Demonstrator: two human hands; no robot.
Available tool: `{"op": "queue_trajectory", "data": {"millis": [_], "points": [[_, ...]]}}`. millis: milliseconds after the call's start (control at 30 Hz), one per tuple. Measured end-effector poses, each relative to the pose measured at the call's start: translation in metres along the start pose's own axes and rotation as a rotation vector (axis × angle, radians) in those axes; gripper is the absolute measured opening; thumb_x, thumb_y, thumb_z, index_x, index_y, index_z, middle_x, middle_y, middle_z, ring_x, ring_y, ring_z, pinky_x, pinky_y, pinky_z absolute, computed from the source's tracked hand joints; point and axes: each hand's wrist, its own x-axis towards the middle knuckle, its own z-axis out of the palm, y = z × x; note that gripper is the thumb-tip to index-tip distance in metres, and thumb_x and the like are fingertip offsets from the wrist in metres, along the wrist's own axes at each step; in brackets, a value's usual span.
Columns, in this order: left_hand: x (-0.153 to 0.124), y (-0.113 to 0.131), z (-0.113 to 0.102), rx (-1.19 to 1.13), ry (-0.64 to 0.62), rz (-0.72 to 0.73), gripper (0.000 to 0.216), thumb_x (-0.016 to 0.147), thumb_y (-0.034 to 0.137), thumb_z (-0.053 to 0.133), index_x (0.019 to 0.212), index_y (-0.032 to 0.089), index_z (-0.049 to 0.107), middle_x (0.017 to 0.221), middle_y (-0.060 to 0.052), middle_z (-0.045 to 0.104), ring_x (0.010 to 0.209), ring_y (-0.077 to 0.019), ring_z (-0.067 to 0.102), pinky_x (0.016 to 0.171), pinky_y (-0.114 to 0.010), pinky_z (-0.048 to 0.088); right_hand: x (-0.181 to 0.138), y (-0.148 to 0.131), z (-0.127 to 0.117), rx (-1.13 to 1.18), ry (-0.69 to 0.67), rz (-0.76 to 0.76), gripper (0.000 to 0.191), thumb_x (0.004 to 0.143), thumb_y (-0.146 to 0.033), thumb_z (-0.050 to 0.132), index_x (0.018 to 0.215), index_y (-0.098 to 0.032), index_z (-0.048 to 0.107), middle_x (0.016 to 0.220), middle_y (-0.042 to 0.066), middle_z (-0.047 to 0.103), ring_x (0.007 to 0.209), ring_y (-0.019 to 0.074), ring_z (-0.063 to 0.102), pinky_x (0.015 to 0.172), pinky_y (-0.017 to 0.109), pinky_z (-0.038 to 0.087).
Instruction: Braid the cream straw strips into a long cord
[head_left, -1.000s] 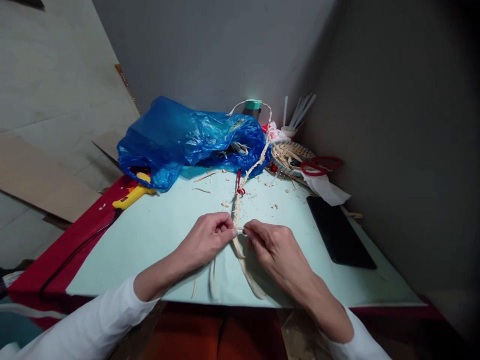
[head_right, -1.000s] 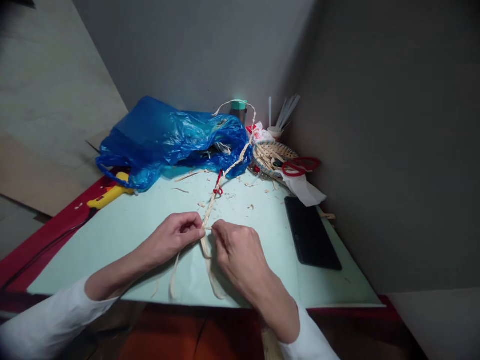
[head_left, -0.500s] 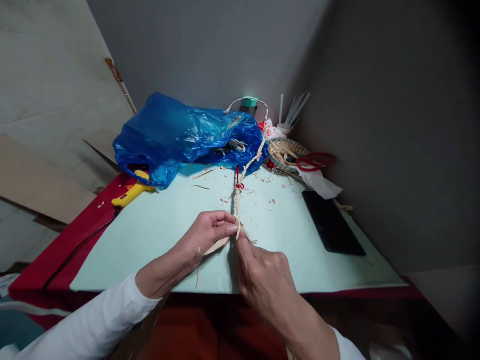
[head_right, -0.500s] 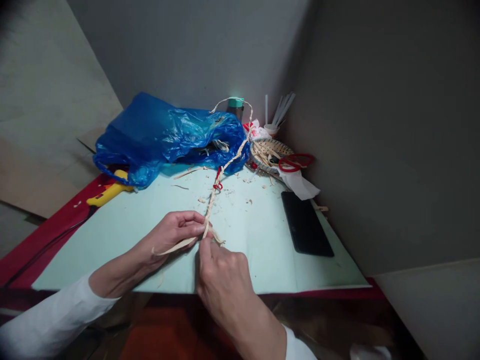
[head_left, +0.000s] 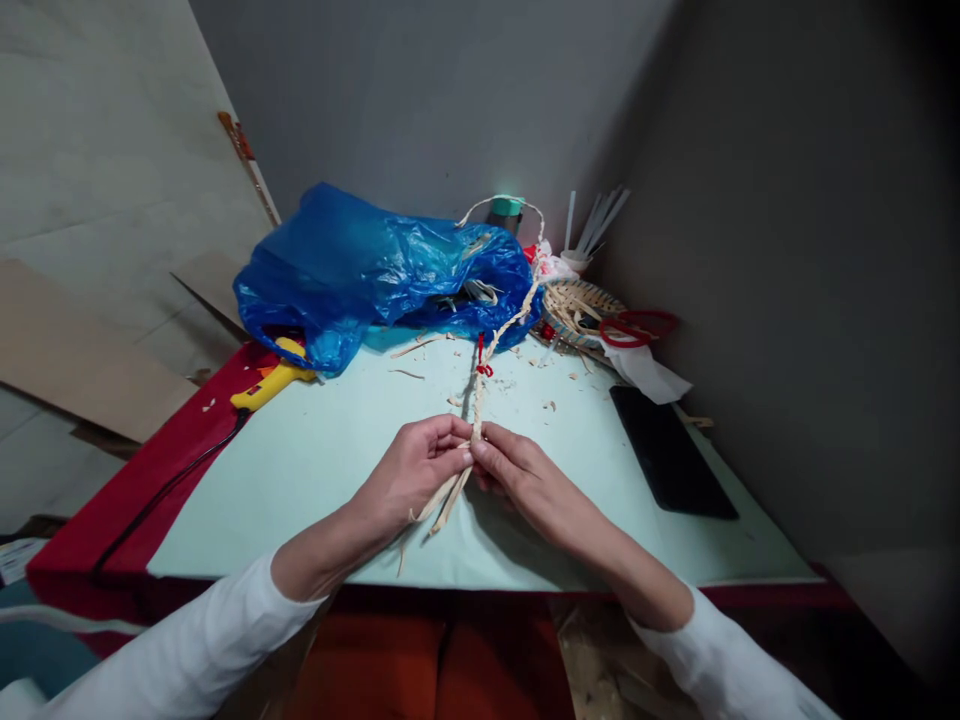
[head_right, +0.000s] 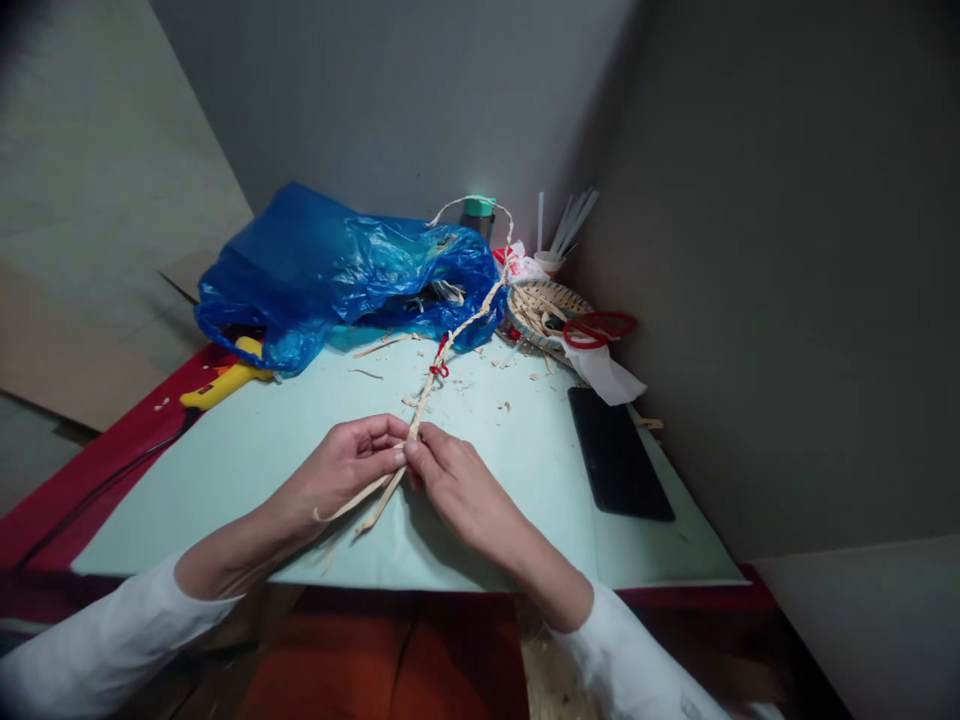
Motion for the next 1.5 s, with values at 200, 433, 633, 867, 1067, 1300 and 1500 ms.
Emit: {"op": "queue_trajectory", "data": {"millis": [200,433,633,867,1067,1300,1500], "points": [[-0.005,0.001,-0.001,0.092,0.040,-0.068,0.023,0.080,0.020,0.061,0.095,0.022,0.044,0.071,0.003,0.065,0.064,-0.0121,0.056,0.061,-0.024,0.039,-0.001,0.011,0.003,0.117,-0.012,-0.021,0.039,0.099,-0.043,0.037,0.074,-0.018,0.051,0.066,-0.003,0.042,0.061,0.0106,0.036,0.057,0.025,0.027],[-0.010,0.004,0.001,0.687,0.110,0.145,0.009,0.092,0.022,0.045,0.087,0.022,0.053,0.073,0.002,0.063,0.067,-0.0144,0.056,0.067,-0.027,0.039,-0.005,0.008,0.004,0.079,0.009,-0.015,0.037,0.100,-0.041,0.037,0.071,-0.019,0.045,0.061,-0.004,0.043,0.057,0.0101,0.038,0.057,0.025,0.029],[-0.010,-0.003,0.002,1.005,0.193,0.317,0.017,0.094,0.025,0.042,0.083,0.021,0.055,0.080,-0.004,0.064,0.075,-0.0185,0.057,0.072,-0.031,0.039,-0.006,0.009,0.004,0.065,0.003,-0.041,0.040,0.102,-0.040,0.033,0.072,-0.019,0.049,0.058,-0.004,0.049,0.056,0.0101,0.042,0.060,0.025,0.031],[-0.010,0.003,0.001,0.883,0.157,0.220,0.018,0.095,0.023,0.037,0.079,0.021,0.045,0.075,0.000,0.054,0.070,-0.0161,0.050,0.067,-0.029,0.037,-0.004,0.007,0.004,0.008,0.013,-0.055,0.044,0.101,-0.037,0.035,0.063,-0.019,0.047,0.057,-0.003,0.051,0.055,0.0101,0.041,0.062,0.026,0.032],[-0.007,0.004,-0.002,0.358,0.160,0.140,0.010,0.093,0.028,0.048,0.092,0.020,0.053,0.092,-0.001,0.056,0.087,-0.0154,0.055,0.081,-0.028,0.041,-0.003,0.013,0.003,0.336,-0.035,-0.006,0.049,0.099,-0.045,0.040,0.064,-0.016,0.057,0.058,-0.002,0.047,0.054,0.0092,0.034,0.054,0.025,0.025],[0.001,0.001,-0.005,-0.219,-0.218,-0.152,0.029,0.076,0.019,0.069,0.103,0.013,0.059,0.079,-0.006,0.066,0.080,-0.0163,0.060,0.075,-0.027,0.044,-0.003,0.012,0.005,0.642,-0.055,0.065,0.035,0.096,-0.045,0.048,0.100,-0.014,0.065,0.058,-0.003,0.053,0.045,0.0058,0.021,0.045,0.024,0.013],[0.007,0.000,-0.002,-0.259,-0.069,-0.223,0.022,0.071,0.015,0.072,0.089,0.009,0.062,0.079,-0.005,0.063,0.064,-0.0096,0.055,0.063,-0.022,0.043,-0.003,0.010,0.006,0.632,0.017,0.085,0.045,0.095,-0.043,0.050,0.131,-0.016,0.056,0.052,-0.007,0.043,0.044,0.0052,0.025,0.043,0.021,0.015]]}}
